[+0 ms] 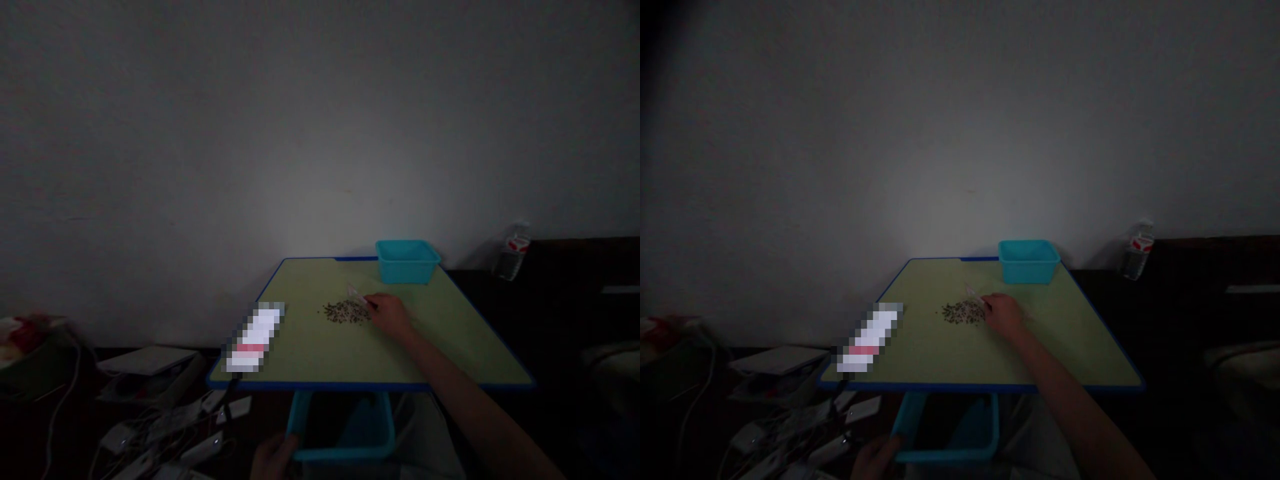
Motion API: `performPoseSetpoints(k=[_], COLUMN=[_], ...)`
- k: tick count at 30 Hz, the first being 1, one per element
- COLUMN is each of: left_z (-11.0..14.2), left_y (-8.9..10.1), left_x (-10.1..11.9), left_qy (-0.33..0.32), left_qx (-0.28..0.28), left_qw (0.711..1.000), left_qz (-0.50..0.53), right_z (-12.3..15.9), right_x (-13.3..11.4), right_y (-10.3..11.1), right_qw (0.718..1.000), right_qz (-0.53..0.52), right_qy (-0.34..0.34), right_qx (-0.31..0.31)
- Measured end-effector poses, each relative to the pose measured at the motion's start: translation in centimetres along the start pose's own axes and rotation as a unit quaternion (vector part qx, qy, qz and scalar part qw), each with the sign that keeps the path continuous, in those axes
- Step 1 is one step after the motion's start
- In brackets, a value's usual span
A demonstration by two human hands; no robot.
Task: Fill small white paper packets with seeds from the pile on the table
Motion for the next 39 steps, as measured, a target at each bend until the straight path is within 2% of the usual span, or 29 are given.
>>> performPoseSetpoints(k=[4, 9, 16, 26, 33, 39], left_z=[-0.2, 0.0, 1.1, 1.3, 2.1, 2.6], left_y=[0.0, 0.0, -0.6, -0.7, -0.9, -1.3], left_x=[-0.3, 0.0, 1.2, 1.0, 2.1, 2.4], left_qy=[-0.010, -0.008, -0.010, -0.015, -0.008, -0.015], left_qx=[-0.004, -0.034, -0.014, -0.013, -0.001, 0.003], left_qw=[1.000, 0.999, 1.000, 1.000, 1.000, 1.000], left_qz=[-0.008, -0.020, -0.005, -0.021, -0.006, -0.011], right_z=[0.1, 0.2, 0.5, 0.5, 0.6, 0.9], right_x=[0.2, 0.3, -0.3, 0.3, -0.1, -1.0], right_y=[0.0, -0.2, -0.1, -0.5, -0.5, -0.1], right_qw=[1.000, 1.000, 0.998, 0.995, 0.993, 0.998], right_qz=[-0.002, 0.001, -0.014, 0.003, -0.052, -0.044], right_qy=[-0.003, 0.006, 0.028, 0.030, 0.050, 0.040], right_qx=[-0.001, 0.017, 0.056, 0.095, 0.093, 0.029])
Point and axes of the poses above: each hand's wrist, its own z-axis away from the middle knuckle, its own y-axis out of the back of the hand, x = y × z, the point moved 2 cm from there along -z, towards the middle knuckle, and after that the axes turned 12 degrees about y, right-handed, at the moved point
